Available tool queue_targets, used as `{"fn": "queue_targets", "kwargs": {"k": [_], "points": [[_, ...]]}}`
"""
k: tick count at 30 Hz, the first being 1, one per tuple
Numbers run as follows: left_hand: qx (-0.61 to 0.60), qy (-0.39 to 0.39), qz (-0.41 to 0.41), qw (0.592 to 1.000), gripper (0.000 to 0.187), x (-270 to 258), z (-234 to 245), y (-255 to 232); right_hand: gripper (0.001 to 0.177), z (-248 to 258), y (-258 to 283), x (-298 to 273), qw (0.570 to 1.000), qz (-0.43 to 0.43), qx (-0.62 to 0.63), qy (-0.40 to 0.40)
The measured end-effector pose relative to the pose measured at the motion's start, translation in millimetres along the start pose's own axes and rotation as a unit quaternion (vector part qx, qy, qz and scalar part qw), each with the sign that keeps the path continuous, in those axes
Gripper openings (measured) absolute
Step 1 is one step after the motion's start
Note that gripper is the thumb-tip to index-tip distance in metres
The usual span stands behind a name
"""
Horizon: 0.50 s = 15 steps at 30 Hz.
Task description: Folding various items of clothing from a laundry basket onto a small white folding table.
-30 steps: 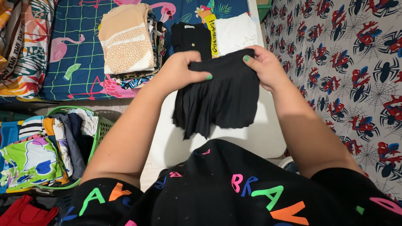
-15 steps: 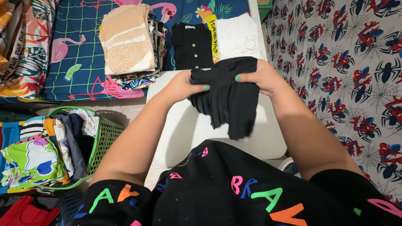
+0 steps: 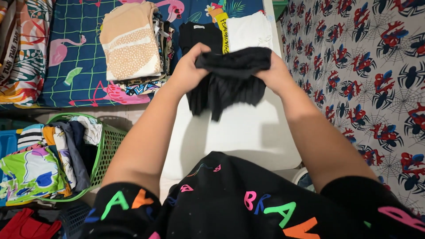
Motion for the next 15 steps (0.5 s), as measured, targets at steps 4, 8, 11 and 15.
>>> {"fn": "queue_targets", "kwargs": {"k": [4,8,11,15], "points": [[0.029,0.094,-0.125,0.987,0.041,-37.8,-8.5,7.2,0.035,6.0,-9.2,-33.7,0.961,0.161,-0.221,0.036],[0.241,0.139,-0.187,0.942,0.062,-119.9,-42.1,75.1,0.025,-2.1,-99.6,-86.2,0.884,0.29,-0.334,0.153],[0.251,0.205,-0.146,0.935,0.072,-178.6,-70.1,127.5,0.023,-22.6,-139.6,-129.4,0.851,0.271,-0.406,0.193],[0.254,0.269,-0.107,0.923,0.076,-236.5,-98.4,180.6,0.028,-38.9,-196.9,-181.6,0.806,0.193,-0.495,0.263]]}}
Point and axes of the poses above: each hand's wrist, its own x-axis towards the middle knuckle, its own z-axis out of the back of the hand, y = z × x, the point moved 1 cm from there along x, towards the middle knuckle, and after that the axes turned 2 degrees about -x, right-handed, at the moved point
